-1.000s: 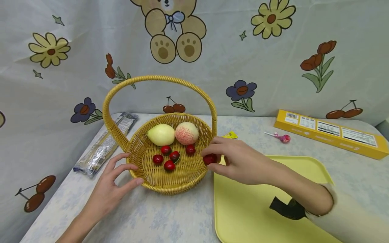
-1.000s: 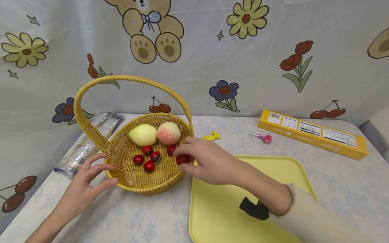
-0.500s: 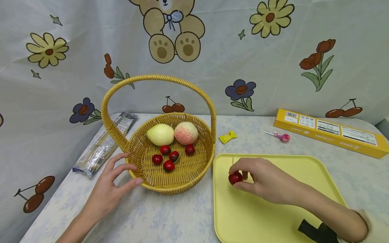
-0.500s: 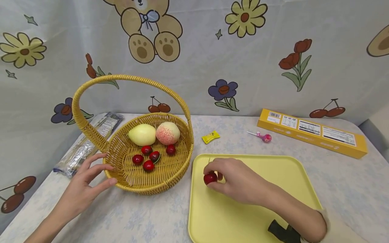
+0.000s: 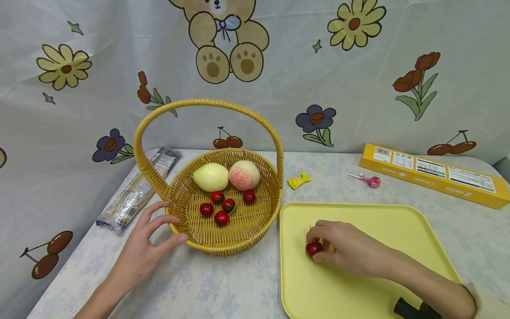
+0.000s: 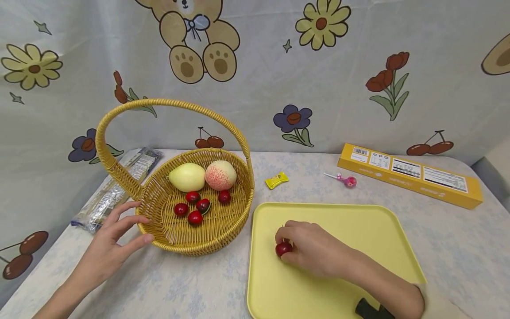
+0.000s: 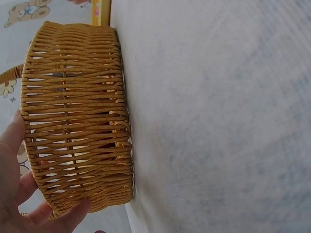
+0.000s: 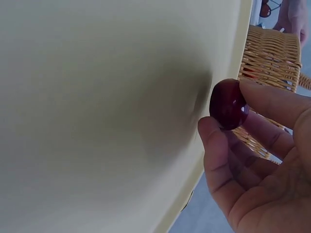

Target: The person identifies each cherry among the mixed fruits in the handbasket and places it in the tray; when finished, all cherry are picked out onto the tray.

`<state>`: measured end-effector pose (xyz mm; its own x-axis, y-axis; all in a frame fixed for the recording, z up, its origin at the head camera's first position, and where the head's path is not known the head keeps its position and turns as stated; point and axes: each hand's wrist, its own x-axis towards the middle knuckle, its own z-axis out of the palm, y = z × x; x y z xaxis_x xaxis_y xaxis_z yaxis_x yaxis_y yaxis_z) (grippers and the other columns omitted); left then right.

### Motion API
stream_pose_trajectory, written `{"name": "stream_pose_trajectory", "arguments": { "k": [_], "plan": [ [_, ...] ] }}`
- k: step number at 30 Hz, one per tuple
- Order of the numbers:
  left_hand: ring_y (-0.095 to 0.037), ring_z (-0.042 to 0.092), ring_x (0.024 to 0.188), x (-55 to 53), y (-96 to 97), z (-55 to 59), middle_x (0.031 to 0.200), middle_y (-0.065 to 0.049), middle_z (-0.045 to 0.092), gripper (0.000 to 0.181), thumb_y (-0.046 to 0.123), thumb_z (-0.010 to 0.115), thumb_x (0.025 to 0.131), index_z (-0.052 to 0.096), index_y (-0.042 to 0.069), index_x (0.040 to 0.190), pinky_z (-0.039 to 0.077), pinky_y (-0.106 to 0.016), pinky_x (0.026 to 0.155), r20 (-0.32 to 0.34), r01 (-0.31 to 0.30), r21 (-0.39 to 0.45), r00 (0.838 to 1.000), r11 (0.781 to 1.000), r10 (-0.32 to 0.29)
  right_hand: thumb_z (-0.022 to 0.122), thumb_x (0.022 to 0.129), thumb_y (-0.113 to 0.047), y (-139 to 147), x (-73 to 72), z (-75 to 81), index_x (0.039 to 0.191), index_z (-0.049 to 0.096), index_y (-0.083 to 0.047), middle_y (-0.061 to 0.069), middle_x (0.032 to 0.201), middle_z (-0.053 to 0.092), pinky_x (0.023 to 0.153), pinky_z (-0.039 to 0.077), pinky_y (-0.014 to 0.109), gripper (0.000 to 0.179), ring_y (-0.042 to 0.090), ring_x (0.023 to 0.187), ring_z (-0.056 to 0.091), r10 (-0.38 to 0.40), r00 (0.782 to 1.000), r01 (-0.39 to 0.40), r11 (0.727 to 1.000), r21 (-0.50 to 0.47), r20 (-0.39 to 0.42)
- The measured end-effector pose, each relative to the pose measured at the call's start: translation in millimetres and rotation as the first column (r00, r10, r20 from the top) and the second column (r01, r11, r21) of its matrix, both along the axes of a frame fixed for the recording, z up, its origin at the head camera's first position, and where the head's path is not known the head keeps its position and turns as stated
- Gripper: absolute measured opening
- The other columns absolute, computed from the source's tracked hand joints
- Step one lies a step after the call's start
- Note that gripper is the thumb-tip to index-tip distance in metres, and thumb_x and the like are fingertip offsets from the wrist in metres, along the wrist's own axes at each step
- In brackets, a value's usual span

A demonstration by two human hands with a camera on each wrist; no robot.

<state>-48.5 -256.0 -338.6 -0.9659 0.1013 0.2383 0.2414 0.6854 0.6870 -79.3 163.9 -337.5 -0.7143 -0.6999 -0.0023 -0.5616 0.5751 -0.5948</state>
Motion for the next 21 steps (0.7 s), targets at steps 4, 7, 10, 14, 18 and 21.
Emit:
{"name": "stream_pose_trajectory", "arguments": {
  "k": [4, 7, 10, 14, 18, 21],
  "plan": [
    [-0.042, 0.03, 0.136, -0.2, -0.2, -0.3, 0.143, -0.009, 0.041, 0.023, 0.018, 0.082, 0.083, 0.069, 0.011, 0.101, 0.035, -0.067, 0.094, -0.008, 0.003, -0.004, 1.0, 1.0, -0.003, 0.075, 0.087, -0.013, 1, -0.1, -1.8, 0.098, 0.067, -0.023, -0.015, 0.09, 0.054, 0.067, 0.047, 0.022, 0.018, 0.004, 0.078, 0.051, 0.008, 1.0, -0.008, 1.0, 0.022, 0.001],
    [-0.042, 0.031, 0.135, -0.1, -0.3, -0.8, 0.143, -0.009, 0.041, 0.023, 0.018, 0.082, 0.083, 0.069, 0.011, 0.101, 0.035, -0.067, 0.093, -0.011, 0.003, -0.005, 1.0, 1.0, -0.004, 0.076, 0.087, -0.014, 1, -0.2, -3.2, 0.1, 0.067, -0.023, -0.015, 0.091, 0.054, 0.067, 0.047, 0.023, 0.017, 0.005, 0.079, 0.051, 0.011, 1.0, -0.011, 0.999, 0.031, 0.001],
    [-0.041, 0.031, 0.135, 0.1, -0.3, -1.4, 0.143, -0.009, 0.041, 0.023, 0.017, 0.082, 0.083, 0.069, 0.011, 0.101, 0.035, -0.067, 0.093, -0.015, 0.004, -0.005, 1.0, 1.0, -0.004, 0.075, 0.087, -0.014, 2, 0.2, -3.2, 0.1, 0.067, -0.023, -0.016, 0.091, 0.054, 0.067, 0.047, 0.022, 0.017, 0.004, 0.079, 0.051, 0.011, 1.0, -0.01, 0.999, 0.033, -0.017],
    [-0.041, 0.031, 0.135, -0.1, -0.2, -2.2, 0.143, -0.009, 0.041, 0.024, 0.017, 0.082, 0.082, 0.069, 0.012, 0.101, 0.035, -0.065, 0.093, -0.023, 0.004, -0.007, 1.0, 1.0, -0.004, 0.075, 0.089, -0.015, 4, 1.2, 0.8, 0.101, 0.068, -0.022, -0.016, 0.092, 0.055, 0.066, 0.047, 0.022, 0.016, 0.002, 0.077, 0.051, 0.015, 0.999, -0.013, 1.0, 0.024, -0.048],
    [-0.041, 0.032, 0.135, -0.1, 0.0, -2.6, 0.143, -0.009, 0.042, 0.024, 0.017, 0.082, 0.082, 0.069, 0.012, 0.101, 0.035, -0.065, 0.093, -0.026, 0.004, -0.009, 1.0, 1.0, -0.004, 0.074, 0.09, -0.017, 6, 1.5, 10.6, 0.105, 0.07, -0.02, -0.015, 0.097, 0.06, 0.066, 0.05, 0.024, 0.016, 0.0, 0.079, 0.055, -0.008, 0.999, 0.009, 1.0, 0.019, -0.053],
    [-0.041, 0.032, 0.135, 0.3, -0.1, -2.1, 0.142, -0.009, 0.042, 0.023, 0.018, 0.082, 0.082, 0.069, 0.011, 0.101, 0.035, -0.066, 0.093, -0.02, -0.001, -0.007, 1.0, 1.0, 0.001, 0.073, 0.091, -0.018, 5, 0.9, 19.6, 0.106, 0.071, -0.019, -0.014, 0.099, 0.062, 0.065, 0.051, 0.024, 0.015, 0.001, 0.081, 0.057, -0.038, 0.996, 0.039, 0.999, 0.007, -0.074]
  ]
}}
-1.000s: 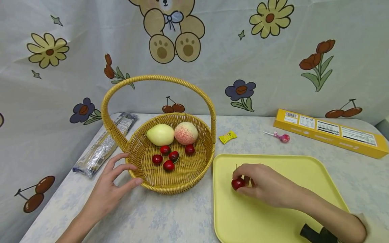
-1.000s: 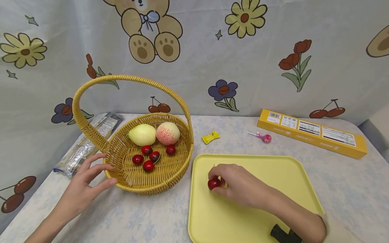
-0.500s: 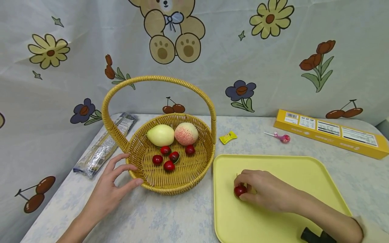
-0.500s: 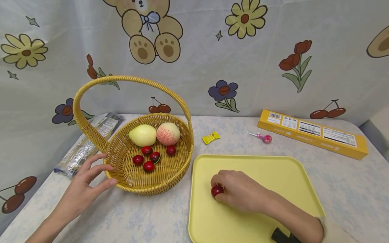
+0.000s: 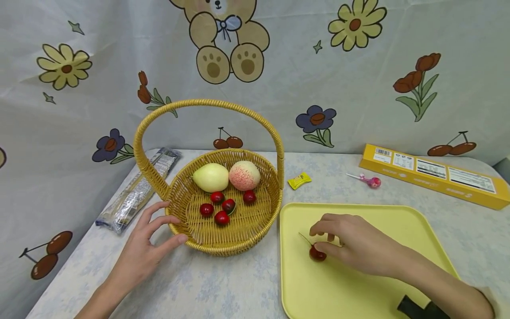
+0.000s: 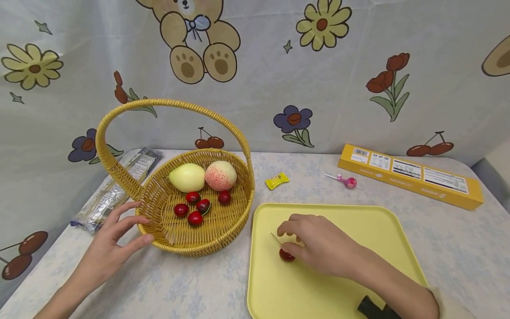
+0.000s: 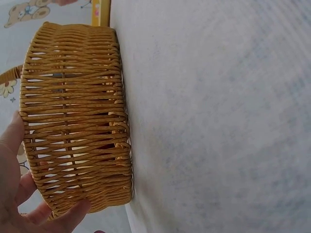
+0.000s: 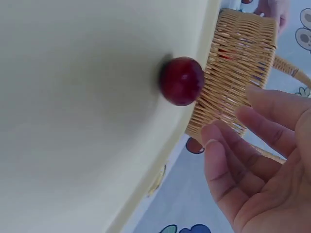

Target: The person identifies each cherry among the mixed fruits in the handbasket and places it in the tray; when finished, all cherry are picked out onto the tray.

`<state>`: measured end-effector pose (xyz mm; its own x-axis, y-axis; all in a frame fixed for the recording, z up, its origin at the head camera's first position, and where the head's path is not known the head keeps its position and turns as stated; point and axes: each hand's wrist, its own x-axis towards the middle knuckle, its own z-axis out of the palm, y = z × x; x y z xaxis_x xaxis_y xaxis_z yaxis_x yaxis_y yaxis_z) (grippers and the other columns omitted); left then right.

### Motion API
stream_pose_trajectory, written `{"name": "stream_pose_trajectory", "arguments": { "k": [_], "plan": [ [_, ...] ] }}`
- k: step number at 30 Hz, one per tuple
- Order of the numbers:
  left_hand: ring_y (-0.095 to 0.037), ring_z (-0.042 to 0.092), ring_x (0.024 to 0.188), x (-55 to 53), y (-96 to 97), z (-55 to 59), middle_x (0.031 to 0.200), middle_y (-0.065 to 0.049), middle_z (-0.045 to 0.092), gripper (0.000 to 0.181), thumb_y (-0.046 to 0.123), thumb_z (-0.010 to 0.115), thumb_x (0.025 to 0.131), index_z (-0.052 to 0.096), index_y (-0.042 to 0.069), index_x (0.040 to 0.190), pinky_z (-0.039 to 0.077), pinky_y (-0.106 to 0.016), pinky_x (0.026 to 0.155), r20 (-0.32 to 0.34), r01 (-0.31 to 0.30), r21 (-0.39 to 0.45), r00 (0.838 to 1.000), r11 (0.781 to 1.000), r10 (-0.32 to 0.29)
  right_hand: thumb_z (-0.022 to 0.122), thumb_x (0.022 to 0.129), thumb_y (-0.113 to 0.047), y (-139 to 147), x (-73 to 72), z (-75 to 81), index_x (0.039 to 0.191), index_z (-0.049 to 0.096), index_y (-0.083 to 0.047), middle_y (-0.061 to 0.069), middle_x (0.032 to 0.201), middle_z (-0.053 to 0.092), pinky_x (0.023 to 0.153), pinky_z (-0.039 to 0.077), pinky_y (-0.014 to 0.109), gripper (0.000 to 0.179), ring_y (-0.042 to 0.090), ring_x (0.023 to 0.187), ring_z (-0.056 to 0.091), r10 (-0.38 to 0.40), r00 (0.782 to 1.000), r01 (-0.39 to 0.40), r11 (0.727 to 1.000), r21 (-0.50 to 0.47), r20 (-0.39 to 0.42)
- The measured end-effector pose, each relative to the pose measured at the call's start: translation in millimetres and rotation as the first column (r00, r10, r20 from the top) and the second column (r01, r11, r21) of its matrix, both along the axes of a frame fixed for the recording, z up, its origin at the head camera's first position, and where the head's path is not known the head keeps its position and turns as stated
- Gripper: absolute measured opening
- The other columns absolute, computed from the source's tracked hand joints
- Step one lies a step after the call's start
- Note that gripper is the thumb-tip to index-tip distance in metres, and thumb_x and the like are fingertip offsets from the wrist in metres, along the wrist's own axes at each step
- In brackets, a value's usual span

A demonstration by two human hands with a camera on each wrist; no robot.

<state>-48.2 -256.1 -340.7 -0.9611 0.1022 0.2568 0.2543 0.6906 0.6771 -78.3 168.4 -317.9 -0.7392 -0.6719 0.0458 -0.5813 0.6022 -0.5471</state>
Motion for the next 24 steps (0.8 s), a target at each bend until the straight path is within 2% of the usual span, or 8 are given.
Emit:
{"name": "stream_pose_trajectory", "arguments": {
  "k": [5, 9, 14, 18, 24],
  "plan": [
    [-0.041, 0.032, 0.135, 0.4, -0.9, 0.6, 0.142, -0.009, 0.041, 0.023, 0.017, 0.082, 0.082, 0.069, 0.011, 0.101, 0.035, -0.066, 0.093, 0.001, -0.004, 0.0, 1.0, 1.0, 0.004, 0.07, 0.092, -0.014, -11, -0.5, 11.2, 0.106, 0.07, -0.017, -0.011, 0.099, 0.064, 0.062, 0.051, 0.024, 0.014, 0.003, 0.081, 0.058, -0.006, 0.994, 0.0, 0.998, -0.064, -0.106],
    [-0.04, 0.032, 0.134, -0.2, -1.4, -0.2, 0.142, -0.009, 0.042, 0.023, 0.016, 0.082, 0.082, 0.069, 0.011, 0.1, 0.036, -0.065, 0.093, -0.013, 0.004, 0.0, 1.0, 1.0, -0.004, 0.069, 0.092, -0.01, -29, -3.3, 17.9, 0.107, 0.069, -0.016, -0.011, 0.101, 0.062, 0.066, 0.053, 0.026, 0.017, 0.004, 0.083, 0.059, 0.004, 0.983, -0.022, 0.995, -0.099, -0.185],
    [-0.039, 0.033, 0.134, -0.5, -1.9, -1.2, 0.143, -0.008, 0.042, 0.023, 0.016, 0.082, 0.082, 0.069, 0.012, 0.1, 0.036, -0.064, 0.092, -0.025, 0.012, 0.001, 1.0, 1.0, -0.012, 0.07, 0.091, -0.009, -57, -13.7, 26.8, 0.109, 0.069, -0.014, -0.008, 0.103, 0.061, 0.07, 0.053, 0.027, 0.018, 0.006, 0.084, 0.059, 0.043, 0.968, -0.078, 0.988, -0.132, -0.247],
    [-0.039, 0.033, 0.134, -0.6, -1.8, -2.2, 0.142, -0.008, 0.042, 0.023, 0.015, 0.082, 0.081, 0.068, 0.013, 0.1, 0.036, -0.064, 0.093, -0.024, 0.014, 0.006, 1.0, 1.0, -0.014, 0.07, 0.091, -0.011, -81, -25.8, 33.0, 0.113, 0.069, -0.011, -0.002, 0.107, 0.063, 0.069, 0.05, 0.026, 0.022, 0.009, 0.083, 0.058, 0.073, 0.967, -0.103, 0.988, -0.114, -0.246],
    [-0.039, 0.033, 0.133, -0.7, -1.5, -2.3, 0.142, -0.008, 0.042, 0.023, 0.015, 0.083, 0.081, 0.068, 0.012, 0.1, 0.035, -0.064, 0.093, -0.026, 0.014, 0.01, 1.0, 1.0, -0.014, 0.071, 0.091, -0.012, -111, -51.6, 33.0, 0.118, 0.068, -0.008, 0.005, 0.116, 0.063, 0.085, 0.052, 0.035, 0.027, 0.02, 0.1, 0.06, 0.136, 0.977, -0.137, 0.991, 0.008, -0.167]
  ]
}}
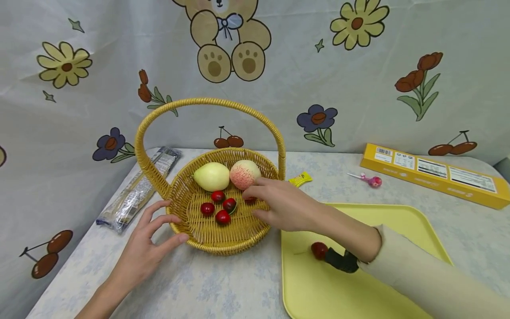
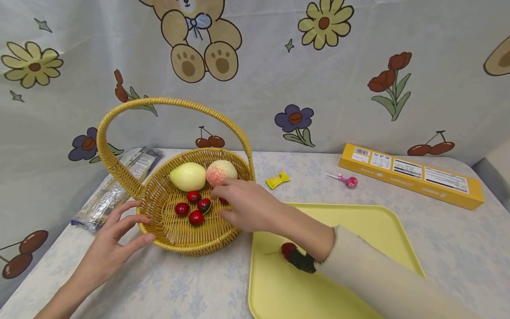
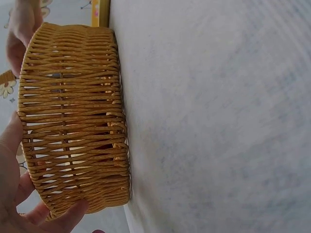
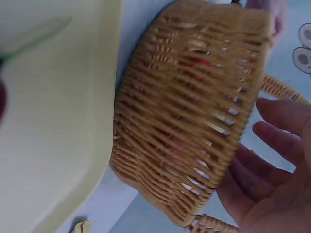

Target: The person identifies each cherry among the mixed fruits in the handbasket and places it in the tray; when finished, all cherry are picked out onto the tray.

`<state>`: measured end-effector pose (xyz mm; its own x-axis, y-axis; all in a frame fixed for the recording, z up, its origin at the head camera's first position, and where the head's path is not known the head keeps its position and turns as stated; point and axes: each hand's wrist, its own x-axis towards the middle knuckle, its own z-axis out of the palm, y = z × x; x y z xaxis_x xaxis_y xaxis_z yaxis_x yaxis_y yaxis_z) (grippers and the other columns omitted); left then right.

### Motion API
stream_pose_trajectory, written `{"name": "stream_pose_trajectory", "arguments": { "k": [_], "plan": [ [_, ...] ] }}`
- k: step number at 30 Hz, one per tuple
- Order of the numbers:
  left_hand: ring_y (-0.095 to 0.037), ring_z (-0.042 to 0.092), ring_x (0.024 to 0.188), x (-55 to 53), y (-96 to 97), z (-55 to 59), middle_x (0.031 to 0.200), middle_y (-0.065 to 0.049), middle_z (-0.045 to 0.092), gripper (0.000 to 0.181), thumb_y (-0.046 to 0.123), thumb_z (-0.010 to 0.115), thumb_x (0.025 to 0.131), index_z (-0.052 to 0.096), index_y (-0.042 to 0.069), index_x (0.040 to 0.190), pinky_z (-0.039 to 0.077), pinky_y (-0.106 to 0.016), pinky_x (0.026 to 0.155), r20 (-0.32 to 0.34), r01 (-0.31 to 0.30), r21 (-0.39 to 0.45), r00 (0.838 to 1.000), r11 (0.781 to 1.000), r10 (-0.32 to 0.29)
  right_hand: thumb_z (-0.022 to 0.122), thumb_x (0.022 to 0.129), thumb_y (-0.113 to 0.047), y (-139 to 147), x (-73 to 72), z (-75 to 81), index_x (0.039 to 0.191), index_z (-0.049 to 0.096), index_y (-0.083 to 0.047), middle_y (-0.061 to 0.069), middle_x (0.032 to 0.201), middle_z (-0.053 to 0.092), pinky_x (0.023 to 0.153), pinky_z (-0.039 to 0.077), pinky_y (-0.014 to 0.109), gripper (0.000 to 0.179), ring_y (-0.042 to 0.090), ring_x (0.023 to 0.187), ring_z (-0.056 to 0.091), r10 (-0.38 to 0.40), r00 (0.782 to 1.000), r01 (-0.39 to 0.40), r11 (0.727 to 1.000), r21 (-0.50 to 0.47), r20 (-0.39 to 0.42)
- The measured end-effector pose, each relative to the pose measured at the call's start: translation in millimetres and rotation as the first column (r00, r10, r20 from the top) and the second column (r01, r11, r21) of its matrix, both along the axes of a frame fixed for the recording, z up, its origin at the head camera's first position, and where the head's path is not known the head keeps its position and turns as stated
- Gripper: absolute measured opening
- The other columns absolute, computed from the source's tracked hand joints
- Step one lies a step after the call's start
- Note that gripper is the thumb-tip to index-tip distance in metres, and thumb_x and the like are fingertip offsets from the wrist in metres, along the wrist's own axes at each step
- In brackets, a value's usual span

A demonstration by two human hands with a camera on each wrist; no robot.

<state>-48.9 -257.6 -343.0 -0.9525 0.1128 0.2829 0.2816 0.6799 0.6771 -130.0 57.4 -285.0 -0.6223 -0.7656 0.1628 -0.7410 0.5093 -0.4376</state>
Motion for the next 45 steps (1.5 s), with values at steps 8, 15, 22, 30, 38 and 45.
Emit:
{"name": "stream_pose_trajectory", "arguments": {
  "k": [8, 15, 22, 30, 38, 45],
  "plan": [
    [-0.038, 0.033, 0.133, 0.9, 0.8, 0.5, 0.143, -0.008, 0.041, 0.023, 0.014, 0.082, 0.081, 0.068, 0.012, 0.1, 0.036, -0.063, 0.093, 0.0, 0.001, 0.009, 1.0, 1.0, -0.001, 0.07, 0.092, -0.012, -27, -33.9, -7.9, 0.126, 0.064, -0.005, 0.009, 0.127, 0.061, 0.101, 0.044, 0.044, 0.035, 0.024, 0.12, 0.054, 0.032, 0.991, -0.055, 0.982, 0.179, 0.133],
    [-0.038, 0.032, 0.134, -0.1, 1.6, 1.9, 0.144, -0.007, 0.041, 0.023, 0.015, 0.082, 0.082, 0.068, 0.012, 0.101, 0.036, -0.064, 0.093, 0.011, 0.006, 0.017, 1.0, 1.0, -0.006, 0.071, 0.091, -0.011, -39, -43.3, -8.4, 0.127, 0.065, -0.007, 0.005, 0.124, 0.065, 0.098, 0.045, 0.043, 0.036, 0.022, 0.111, 0.058, 0.015, 0.985, -0.057, 0.969, 0.241, 0.171],
    [-0.038, 0.032, 0.134, 0.0, 1.0, 1.7, 0.144, -0.008, 0.04, 0.024, 0.015, 0.081, 0.083, 0.068, 0.011, 0.102, 0.036, -0.065, 0.093, 0.02, 0.0, 0.012, 1.0, 1.0, 0.0, 0.072, 0.089, -0.005, -42, -43.0, -12.4, 0.122, 0.067, -0.005, 0.007, 0.12, 0.066, 0.096, 0.047, 0.039, 0.034, 0.023, 0.109, 0.059, 0.045, 0.98, -0.096, 0.961, 0.26, 0.195],
    [-0.038, 0.032, 0.134, -0.4, -0.3, -0.6, 0.144, -0.007, 0.04, 0.024, 0.015, 0.081, 0.083, 0.069, 0.011, 0.102, 0.036, -0.065, 0.093, 0.016, 0.006, 0.015, 1.0, 1.0, -0.006, 0.069, 0.083, 0.004, -45, -44.2, -19.7, 0.118, 0.069, -0.005, 0.007, 0.114, 0.068, 0.09, 0.05, 0.036, 0.035, 0.019, 0.098, 0.06, 0.06, 0.983, -0.109, 0.951, 0.289, 0.175],
    [-0.038, 0.032, 0.134, -0.6, -0.6, -1.8, 0.145, -0.006, 0.04, 0.023, 0.015, 0.081, 0.083, 0.068, 0.011, 0.102, 0.037, -0.065, 0.093, 0.019, 0.004, 0.022, 1.0, 1.0, -0.005, 0.063, 0.084, 0.007, -46, -45.1, -27.6, 0.107, 0.072, -0.005, 0.004, 0.099, 0.07, 0.083, 0.052, 0.032, 0.028, 0.018, 0.087, 0.061, 0.089, 0.991, -0.112, 0.963, 0.243, 0.102],
    [-0.038, 0.032, 0.134, -0.9, -0.8, -2.7, 0.144, -0.007, 0.04, 0.023, 0.014, 0.081, 0.083, 0.068, 0.01, 0.102, 0.036, -0.065, 0.093, 0.016, 0.003, 0.021, 1.0, 1.0, -0.003, 0.069, 0.086, 0.002, -44, -40.5, -25.3, 0.106, 0.073, -0.005, 0.003, 0.095, 0.068, 0.078, 0.05, 0.031, 0.022, 0.016, 0.081, 0.057, 0.082, 0.994, -0.095, 0.975, 0.201, 0.073]
  ]
}}
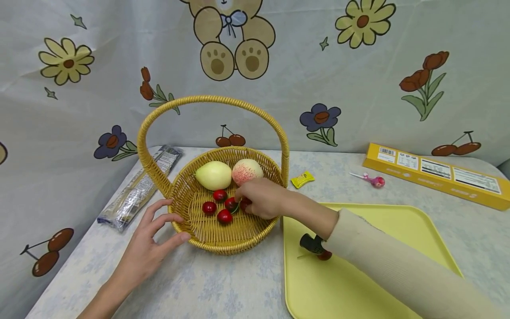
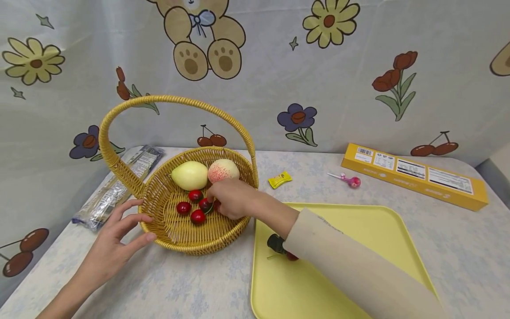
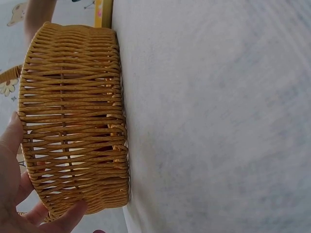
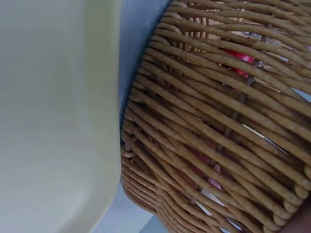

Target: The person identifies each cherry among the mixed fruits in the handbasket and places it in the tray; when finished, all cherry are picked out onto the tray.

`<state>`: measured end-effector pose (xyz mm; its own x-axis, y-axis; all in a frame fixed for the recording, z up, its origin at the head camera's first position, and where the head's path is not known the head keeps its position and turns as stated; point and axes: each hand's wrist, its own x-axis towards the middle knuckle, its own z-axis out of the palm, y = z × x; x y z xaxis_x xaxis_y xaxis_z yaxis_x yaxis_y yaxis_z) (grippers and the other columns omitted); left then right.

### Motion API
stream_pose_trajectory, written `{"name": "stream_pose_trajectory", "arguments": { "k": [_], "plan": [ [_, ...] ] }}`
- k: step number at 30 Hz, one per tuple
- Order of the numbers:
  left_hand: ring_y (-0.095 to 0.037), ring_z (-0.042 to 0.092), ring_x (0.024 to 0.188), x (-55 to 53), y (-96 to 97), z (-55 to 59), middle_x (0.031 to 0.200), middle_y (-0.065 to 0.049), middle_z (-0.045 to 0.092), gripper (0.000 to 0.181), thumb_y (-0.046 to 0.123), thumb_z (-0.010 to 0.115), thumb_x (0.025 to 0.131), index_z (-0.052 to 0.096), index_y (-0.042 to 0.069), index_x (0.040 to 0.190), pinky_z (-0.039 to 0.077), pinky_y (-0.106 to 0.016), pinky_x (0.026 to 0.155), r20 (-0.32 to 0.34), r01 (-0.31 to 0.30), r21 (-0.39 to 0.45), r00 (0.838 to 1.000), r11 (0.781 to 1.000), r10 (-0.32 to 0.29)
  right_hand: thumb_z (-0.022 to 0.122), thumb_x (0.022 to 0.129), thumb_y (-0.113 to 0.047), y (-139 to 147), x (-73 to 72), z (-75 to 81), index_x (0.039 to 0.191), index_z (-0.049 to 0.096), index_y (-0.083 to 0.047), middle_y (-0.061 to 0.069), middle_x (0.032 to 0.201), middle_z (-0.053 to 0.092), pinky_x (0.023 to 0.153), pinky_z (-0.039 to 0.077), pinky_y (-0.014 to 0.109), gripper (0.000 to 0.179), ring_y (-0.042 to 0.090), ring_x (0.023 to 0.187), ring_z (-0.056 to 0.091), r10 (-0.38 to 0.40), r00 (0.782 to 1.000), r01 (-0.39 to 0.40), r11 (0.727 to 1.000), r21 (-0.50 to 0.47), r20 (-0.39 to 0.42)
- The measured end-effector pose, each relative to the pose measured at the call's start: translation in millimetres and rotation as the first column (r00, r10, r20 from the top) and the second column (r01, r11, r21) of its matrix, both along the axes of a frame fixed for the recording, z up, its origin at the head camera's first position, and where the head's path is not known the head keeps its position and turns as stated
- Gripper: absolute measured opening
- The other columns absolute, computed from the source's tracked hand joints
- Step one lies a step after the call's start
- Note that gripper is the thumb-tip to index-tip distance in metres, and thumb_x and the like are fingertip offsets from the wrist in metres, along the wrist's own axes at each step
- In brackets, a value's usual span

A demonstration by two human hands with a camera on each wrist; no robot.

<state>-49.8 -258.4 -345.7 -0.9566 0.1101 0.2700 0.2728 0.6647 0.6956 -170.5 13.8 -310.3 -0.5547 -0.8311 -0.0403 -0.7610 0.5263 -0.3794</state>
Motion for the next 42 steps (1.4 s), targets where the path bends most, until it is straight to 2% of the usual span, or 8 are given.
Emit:
{"name": "stream_pose_trajectory", "arguments": {
  "k": [7, 14, 21, 25, 30, 33, 37, 42],
  "plan": [
    [-0.037, 0.032, 0.134, 0.2, 0.0, 0.4, 0.144, -0.007, 0.04, 0.024, 0.013, 0.081, 0.083, 0.068, 0.01, 0.103, 0.037, -0.063, 0.093, -0.011, 0.007, 0.001, 1.0, 1.0, -0.007, 0.074, 0.089, -0.012, 8, 11.8, 7.4, 0.111, 0.072, -0.007, 0.002, 0.105, 0.066, 0.084, 0.05, 0.035, 0.023, 0.017, 0.094, 0.06, 0.001, 0.999, -0.006, 0.996, -0.086, -0.048],
    [-0.036, 0.031, 0.135, 0.4, 0.4, 0.6, 0.145, -0.007, 0.039, 0.023, 0.013, 0.08, 0.083, 0.068, 0.009, 0.103, 0.037, -0.063, 0.093, -0.005, 0.012, 0.001, 1.0, 1.0, -0.012, 0.071, 0.093, -0.019, 23, 25.3, 15.6, 0.116, 0.071, -0.008, 0.002, 0.112, 0.064, 0.087, 0.05, 0.036, 0.026, 0.016, 0.101, 0.06, -0.016, 0.997, 0.001, 0.98, -0.197, -0.075],
    [-0.038, 0.031, 0.135, 0.8, 0.3, 0.9, 0.145, -0.007, 0.039, 0.023, 0.014, 0.08, 0.084, 0.068, 0.009, 0.103, 0.038, -0.064, 0.093, 0.002, 0.006, -0.001, 1.0, 1.0, -0.006, 0.069, 0.094, -0.016, 39, 41.6, 24.7, 0.116, 0.07, -0.012, -0.002, 0.111, 0.06, 0.078, 0.049, 0.028, 0.023, 0.011, 0.094, 0.056, -0.059, 0.995, 0.033, 0.954, -0.297, -0.078],
    [-0.038, 0.031, 0.135, 0.5, 0.4, 0.4, 0.145, -0.007, 0.039, 0.023, 0.013, 0.08, 0.084, 0.068, 0.009, 0.103, 0.038, -0.064, 0.093, -0.002, 0.007, 0.002, 1.0, 1.0, -0.007, 0.069, 0.093, -0.015, 51, 51.0, 25.5, 0.111, 0.068, -0.013, -0.005, 0.107, 0.058, 0.072, 0.049, 0.025, 0.019, 0.009, 0.086, 0.055, -0.084, 0.994, 0.051, 0.93, -0.364, -0.075],
    [-0.037, 0.031, 0.135, 0.7, 0.8, -0.2, 0.145, -0.008, 0.039, 0.023, 0.013, 0.08, 0.084, 0.068, 0.009, 0.103, 0.038, -0.064, 0.093, -0.003, 0.006, 0.003, 1.0, 1.0, -0.006, 0.069, 0.092, -0.012, 70, 60.4, 24.9, 0.107, 0.065, -0.015, -0.009, 0.1, 0.058, 0.068, 0.05, 0.023, 0.016, 0.006, 0.084, 0.055, -0.113, 0.993, 0.085, 0.905, -0.416, -0.043],
    [-0.038, 0.031, 0.136, 0.8, 0.9, -0.3, 0.145, -0.007, 0.039, 0.023, 0.013, 0.08, 0.084, 0.068, 0.009, 0.103, 0.038, -0.064, 0.093, -0.003, 0.007, 0.004, 1.0, 1.0, -0.007, 0.069, 0.092, -0.011, 83, 64.8, 24.0, 0.108, 0.064, -0.016, -0.011, 0.099, 0.059, 0.069, 0.051, 0.026, 0.018, 0.004, 0.085, 0.055, -0.133, 0.99, 0.1, 0.897, -0.431, -0.047],
    [-0.038, 0.031, 0.135, 1.2, 0.7, -0.6, 0.145, -0.008, 0.039, 0.024, 0.013, 0.08, 0.084, 0.068, 0.009, 0.104, 0.038, -0.063, 0.093, -0.005, 0.007, 0.004, 1.0, 1.0, -0.007, 0.07, 0.091, -0.009, 103, 71.0, 20.5, 0.116, 0.066, -0.018, -0.012, 0.1, 0.057, 0.067, 0.05, 0.026, 0.027, 0.004, 0.083, 0.054, -0.173, 0.984, 0.136, 0.899, -0.417, -0.052],
    [-0.037, 0.031, 0.135, 1.4, 0.5, -0.6, 0.145, -0.008, 0.039, 0.024, 0.013, 0.08, 0.084, 0.068, 0.009, 0.104, 0.037, -0.063, 0.093, -0.006, 0.008, 0.003, 1.0, 1.0, -0.008, 0.071, 0.088, -0.004, 126, 80.8, 15.4, 0.111, 0.069, -0.022, -0.012, 0.097, 0.051, 0.061, 0.047, 0.022, 0.029, 0.003, 0.079, 0.053, -0.235, 0.972, 0.213, 0.905, -0.368, -0.016]
  ]
}}
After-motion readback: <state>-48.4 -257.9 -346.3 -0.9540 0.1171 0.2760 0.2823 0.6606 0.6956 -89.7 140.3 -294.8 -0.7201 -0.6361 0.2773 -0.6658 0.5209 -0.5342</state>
